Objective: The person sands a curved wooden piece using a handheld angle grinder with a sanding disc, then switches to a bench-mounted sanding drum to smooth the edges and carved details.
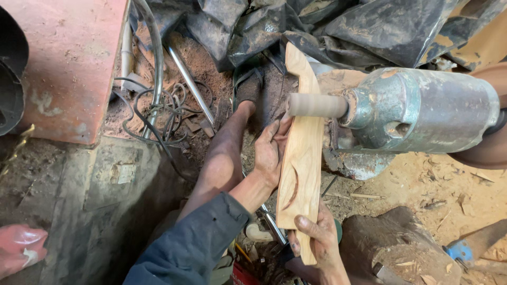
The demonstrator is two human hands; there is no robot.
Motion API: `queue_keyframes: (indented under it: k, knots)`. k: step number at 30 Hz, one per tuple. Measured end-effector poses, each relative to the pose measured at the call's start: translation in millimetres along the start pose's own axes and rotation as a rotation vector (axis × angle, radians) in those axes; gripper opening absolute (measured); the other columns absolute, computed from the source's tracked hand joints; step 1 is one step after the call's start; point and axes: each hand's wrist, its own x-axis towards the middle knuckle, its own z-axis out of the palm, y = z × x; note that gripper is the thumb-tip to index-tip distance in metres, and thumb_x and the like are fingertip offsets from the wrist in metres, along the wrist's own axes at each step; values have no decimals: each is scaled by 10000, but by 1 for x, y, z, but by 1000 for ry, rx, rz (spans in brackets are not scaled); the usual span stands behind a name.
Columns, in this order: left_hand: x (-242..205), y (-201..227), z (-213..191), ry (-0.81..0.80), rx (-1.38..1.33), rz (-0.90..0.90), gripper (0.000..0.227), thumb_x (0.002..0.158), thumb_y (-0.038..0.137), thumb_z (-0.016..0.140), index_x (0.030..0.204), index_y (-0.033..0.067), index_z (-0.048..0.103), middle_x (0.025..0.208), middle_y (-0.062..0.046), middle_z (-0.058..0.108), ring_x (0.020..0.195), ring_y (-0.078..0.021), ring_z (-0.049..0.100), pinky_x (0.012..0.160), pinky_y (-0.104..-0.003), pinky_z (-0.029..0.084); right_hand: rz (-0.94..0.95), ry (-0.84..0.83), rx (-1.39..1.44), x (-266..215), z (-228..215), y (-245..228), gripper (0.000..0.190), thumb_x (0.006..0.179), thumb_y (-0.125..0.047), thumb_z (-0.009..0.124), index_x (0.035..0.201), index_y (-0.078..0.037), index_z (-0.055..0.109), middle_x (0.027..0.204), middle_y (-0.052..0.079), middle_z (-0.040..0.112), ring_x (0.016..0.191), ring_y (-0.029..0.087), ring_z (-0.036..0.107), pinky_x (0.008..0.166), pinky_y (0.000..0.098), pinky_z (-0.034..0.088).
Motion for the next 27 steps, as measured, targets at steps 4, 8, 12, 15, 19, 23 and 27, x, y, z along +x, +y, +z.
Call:
queue_keyframes:
  k: [4, 8, 12, 15, 19, 23, 27]
  knots:
    - [-25, -10, -2, 126, 18, -12, 528, 1093, 379, 327, 1407, 34, 575, 1358, -162, 654, 1171, -282, 663, 1063, -444, 521, 52, 41, 44, -27, 7, 4, 745, 775, -157, 769, 1378, 104, 416, 791, 219, 708, 378, 177, 585, 288, 292, 448]
    - [-38, -17, -11, 127, -50, -22, 502, 1106, 377, 351, 1383, 32, 587, 1328, -156, 677, 1160, -286, 671, 1050, -439, 531, 79, 99, 46, -40, 10, 8, 817, 708, -162, 757, 1432, 26, 427, 798, 190, 731, 343, 170, 587, 272, 283, 460]
    - [-11, -10, -9, -139, -159, 6, 398, 1163, 393, 355, 1240, 75, 581, 1257, -206, 687, 1130, -307, 703, 1037, -482, 571, 23, 5, 26, -16, -1, 4, 687, 794, -153, 769, 1322, 128, 430, 770, 217, 709, 393, 176, 609, 298, 290, 492]
    - [13, 4, 2, 1, 17, 23, 514, 1101, 414, 379, 1320, -8, 575, 1208, -231, 698, 1042, -313, 719, 959, -461, 589, -26, -29, -53, 10, -6, -1, 667, 808, -176, 766, 1304, 142, 454, 750, 204, 700, 379, 166, 601, 280, 284, 492]
    - [-1, 1, 8, -3, 47, -65, 421, 1068, 334, 525, 1360, 36, 578, 1204, -177, 701, 1031, -286, 719, 939, -430, 587, -23, -46, -12, 1, -3, 3, 674, 821, -169, 772, 1317, 138, 433, 746, 216, 688, 391, 176, 600, 287, 290, 477]
    - [-30, -13, 5, 83, 49, -42, 360, 1026, 198, 610, 1375, 110, 577, 1219, -92, 685, 1063, -222, 711, 942, -396, 600, 19, 0, 58, -29, 5, 13, 764, 797, -140, 760, 1414, 88, 371, 823, 200, 682, 400, 189, 592, 319, 302, 477]
    - [-50, -18, 8, 18, 43, -53, 293, 1053, 189, 617, 1332, 104, 583, 1177, -93, 684, 1028, -223, 702, 892, -397, 613, 44, 132, 55, -52, 18, 18, 864, 740, -101, 742, 1499, 39, 356, 932, 222, 714, 413, 188, 588, 317, 303, 471]
